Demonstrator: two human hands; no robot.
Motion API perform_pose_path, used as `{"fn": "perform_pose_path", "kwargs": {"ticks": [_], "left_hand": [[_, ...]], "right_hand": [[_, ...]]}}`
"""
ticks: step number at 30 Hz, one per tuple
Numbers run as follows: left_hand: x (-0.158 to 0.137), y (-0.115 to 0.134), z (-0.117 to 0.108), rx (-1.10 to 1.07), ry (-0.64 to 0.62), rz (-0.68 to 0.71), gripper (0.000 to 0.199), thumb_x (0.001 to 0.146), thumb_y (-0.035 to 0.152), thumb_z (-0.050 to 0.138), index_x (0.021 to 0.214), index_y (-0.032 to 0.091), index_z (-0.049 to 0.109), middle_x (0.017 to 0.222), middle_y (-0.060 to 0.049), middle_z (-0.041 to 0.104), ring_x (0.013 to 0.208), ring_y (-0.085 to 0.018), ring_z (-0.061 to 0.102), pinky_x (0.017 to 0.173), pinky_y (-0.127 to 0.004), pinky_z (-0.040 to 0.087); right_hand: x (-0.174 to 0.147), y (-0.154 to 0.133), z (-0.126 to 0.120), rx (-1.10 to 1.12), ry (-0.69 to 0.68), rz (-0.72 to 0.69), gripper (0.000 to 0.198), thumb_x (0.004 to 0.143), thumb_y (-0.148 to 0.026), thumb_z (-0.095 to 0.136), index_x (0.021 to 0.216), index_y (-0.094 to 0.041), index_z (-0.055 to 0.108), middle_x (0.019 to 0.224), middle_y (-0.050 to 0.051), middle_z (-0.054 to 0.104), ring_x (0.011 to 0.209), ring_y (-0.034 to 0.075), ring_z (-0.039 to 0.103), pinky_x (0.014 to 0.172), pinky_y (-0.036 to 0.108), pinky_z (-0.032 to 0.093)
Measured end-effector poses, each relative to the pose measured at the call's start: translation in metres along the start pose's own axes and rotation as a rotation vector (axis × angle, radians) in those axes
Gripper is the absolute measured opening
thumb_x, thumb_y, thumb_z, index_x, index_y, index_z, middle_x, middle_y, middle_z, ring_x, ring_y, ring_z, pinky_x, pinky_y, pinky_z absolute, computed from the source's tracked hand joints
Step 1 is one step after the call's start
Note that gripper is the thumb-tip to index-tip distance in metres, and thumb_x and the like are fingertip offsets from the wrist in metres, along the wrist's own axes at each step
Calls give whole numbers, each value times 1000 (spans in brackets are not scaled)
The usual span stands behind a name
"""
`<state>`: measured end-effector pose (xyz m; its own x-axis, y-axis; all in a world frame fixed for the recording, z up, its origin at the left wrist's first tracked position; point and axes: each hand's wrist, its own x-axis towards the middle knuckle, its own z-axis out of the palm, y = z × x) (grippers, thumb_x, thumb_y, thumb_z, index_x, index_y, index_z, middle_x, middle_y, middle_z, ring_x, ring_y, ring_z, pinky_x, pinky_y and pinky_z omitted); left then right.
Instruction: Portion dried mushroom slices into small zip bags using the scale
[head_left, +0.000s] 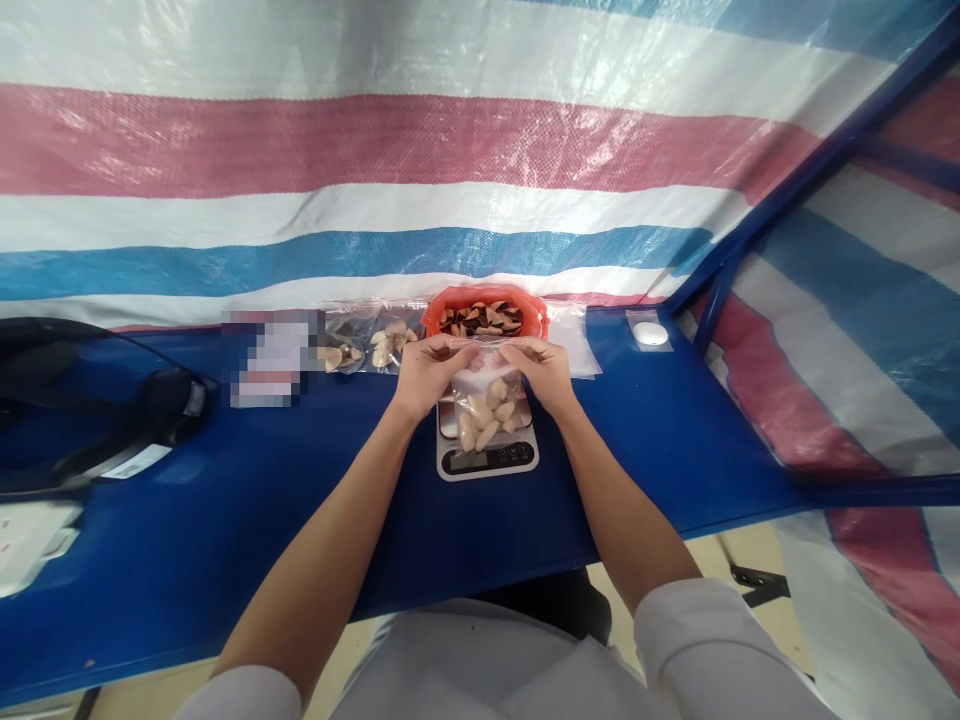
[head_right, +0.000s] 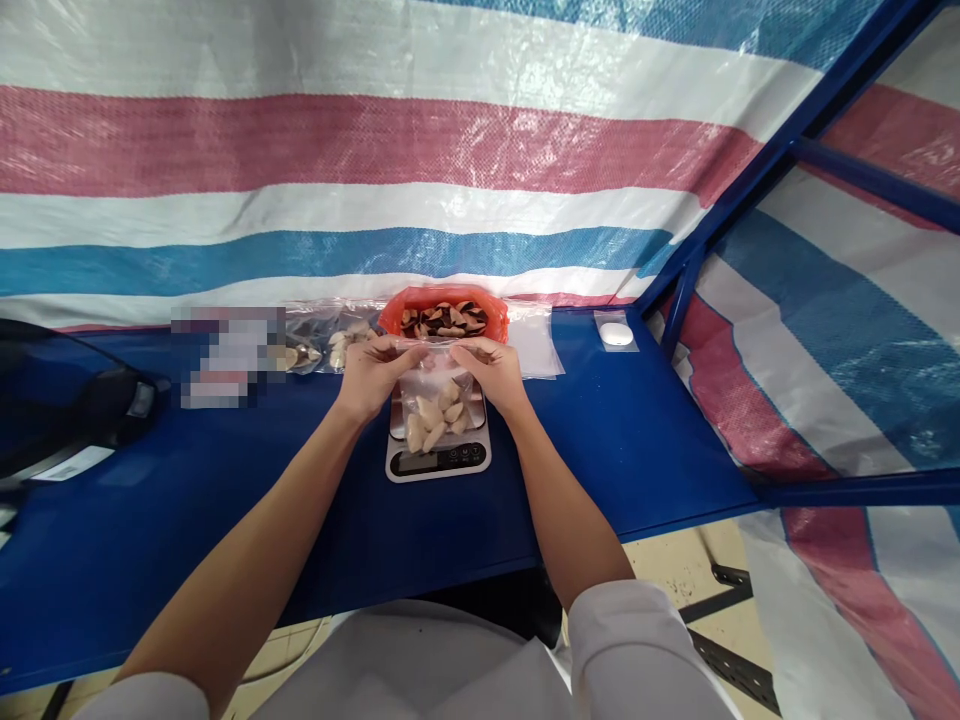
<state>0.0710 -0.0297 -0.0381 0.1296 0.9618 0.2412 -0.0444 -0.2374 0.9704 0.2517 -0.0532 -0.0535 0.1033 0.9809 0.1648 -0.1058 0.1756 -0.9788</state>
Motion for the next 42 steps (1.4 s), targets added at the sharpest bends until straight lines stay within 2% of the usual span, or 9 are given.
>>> {"fn": "perform_pose_path", "kwargs": {"ticks": [4, 8, 13, 16, 21, 27, 35, 42], "left_hand": [[7, 4, -3, 68, -95, 37, 30, 71, 47, 83, 70, 17, 79, 70, -7, 76, 65, -19, 70, 66, -29, 57], [11, 4, -4, 81, -150, 42, 30, 70, 46, 84, 76, 17, 81, 69, -7, 76, 62, -18, 69, 61, -27, 55], [12, -3, -7, 74, -130, -18, 35, 67, 51, 86, 75, 17, 80, 65, -7, 75, 59, -20, 69, 57, -29, 55], [12, -8, -9, 68, -104, -42, 37, 66, 52, 86, 74, 16, 79, 64, -7, 74, 58, -20, 68, 58, -29, 56], [15, -10, -13, 83, -105, -44, 36, 67, 51, 87, 77, 17, 81, 74, -8, 78, 63, -20, 70, 59, -29, 57], [17, -4, -15, -64, -142, -162, 38, 60, 50, 91, 75, 16, 81, 67, -8, 76, 56, -20, 69, 58, -32, 59], [13, 3, -4, -15, -130, -75, 38, 61, 52, 89, 69, 16, 79, 65, -8, 75, 56, -20, 69, 59, -31, 58], [12, 4, -4, 42, -170, -72, 41, 65, 52, 88, 81, 15, 82, 72, -8, 78, 62, -20, 71, 61, -30, 58]], "right_hand": [[2, 2, 0, -4, 34, 8, 38, 65, -57, 83, 76, -22, 74, 70, 1, 75, 65, 18, 70, 65, 33, 59], [3, 2, -1, -29, 39, -15, 34, 65, -54, 84, 72, -22, 75, 69, 1, 75, 66, 17, 69, 69, 33, 59], [3, 2, -2, -36, 6, 19, 33, 67, -54, 82, 74, -22, 76, 70, 1, 75, 69, 18, 69, 70, 32, 59], [4, 2, -3, -17, 25, 69, 38, 63, -56, 84, 76, -21, 76, 70, 2, 75, 67, 19, 70, 63, 31, 58], [5, 1, -5, -37, 59, 37, 37, 64, -56, 84, 76, -21, 76, 68, 2, 75, 65, 17, 68, 60, 29, 56], [5, 0, -4, 15, 60, 49, 37, 64, -56, 84, 77, -22, 76, 69, 2, 75, 60, 16, 66, 55, 28, 54], [4, 0, -1, -57, 52, -15, 29, 67, -50, 84, 76, -23, 78, 79, 2, 77, 77, 20, 71, 72, 34, 60], [1, 1, 1, -56, 40, -49, 32, 69, -52, 82, 78, -22, 78, 77, 2, 77, 75, 20, 73, 75, 36, 61]]}}
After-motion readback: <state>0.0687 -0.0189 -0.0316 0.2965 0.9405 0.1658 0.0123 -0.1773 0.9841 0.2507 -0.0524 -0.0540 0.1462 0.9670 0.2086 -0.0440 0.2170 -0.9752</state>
